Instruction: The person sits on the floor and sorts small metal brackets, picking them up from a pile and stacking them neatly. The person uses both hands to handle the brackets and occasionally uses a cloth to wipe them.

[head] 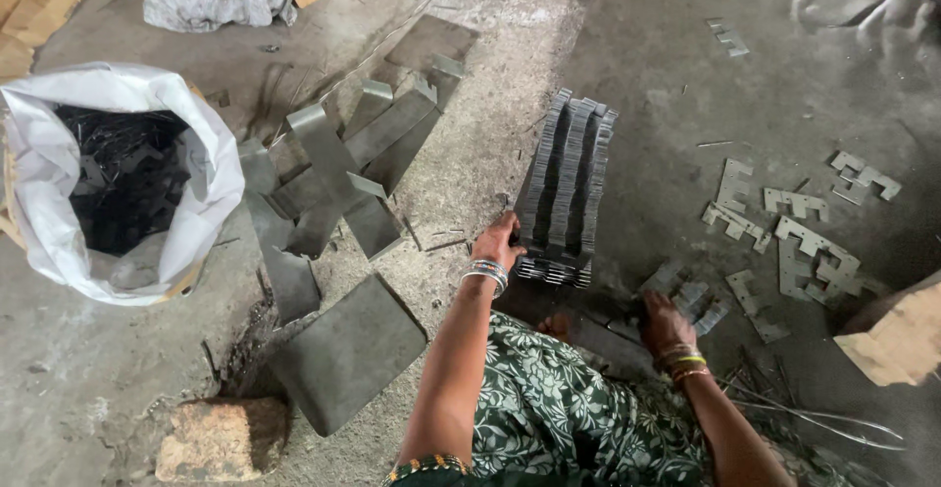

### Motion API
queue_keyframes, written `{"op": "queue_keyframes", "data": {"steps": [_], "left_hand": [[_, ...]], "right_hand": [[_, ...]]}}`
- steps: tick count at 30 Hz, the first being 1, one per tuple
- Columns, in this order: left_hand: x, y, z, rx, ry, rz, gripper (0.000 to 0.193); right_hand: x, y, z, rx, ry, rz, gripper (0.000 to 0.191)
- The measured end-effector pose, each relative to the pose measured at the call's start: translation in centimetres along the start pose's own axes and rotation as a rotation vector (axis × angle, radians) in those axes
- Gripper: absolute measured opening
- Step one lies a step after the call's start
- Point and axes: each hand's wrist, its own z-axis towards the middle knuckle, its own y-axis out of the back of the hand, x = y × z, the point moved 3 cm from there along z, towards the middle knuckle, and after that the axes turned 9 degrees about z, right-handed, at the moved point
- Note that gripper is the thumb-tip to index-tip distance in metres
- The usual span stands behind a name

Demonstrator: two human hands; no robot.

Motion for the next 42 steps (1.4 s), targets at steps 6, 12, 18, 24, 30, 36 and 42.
{"op": "queue_keyframes", "data": {"steps": [6,12,18,24,30,36,42], "left_hand": [[0.4,0.4,-0.1,0.112,0.085,0.101,0.053],[0.7,0.6,-0.3,0.052,0.049,0.044,0.053],[1.3,0.0,0.3,0.042,0.098,0.044,0.069],[1.6,0.3,1.0,0.049,0.099,0.078,0.064],[3.1,1.0,1.4,0.0,0.252,0.034,0.053],[4.4,1.5,0.7,-0.154,0.337,-0.158,0.029],[1.0,1.4,-0.4,-0.581,0.49,-0.837,0.061]], "right_hand": [[-1.4,-0.5,-0.1,0.038,-0.223,0.154,0.044],[-1.2,0.5,2.8,-0.035,-0.241,0.745,0.051],[6.7,0.9,5.5,-0.023,0.225,0.216,0.051],[13.5,0.3,6.6,-0.053,0.562,0.08,0.047],[14.5,-0.2,8.3,-0.001,0.443,-0.04,0.054],[13.6,0.5,9.7,0.119,0.423,0.168,0.057],[14.8,1.4,9.9,0.012,0.346,0.172,0.028]]}}
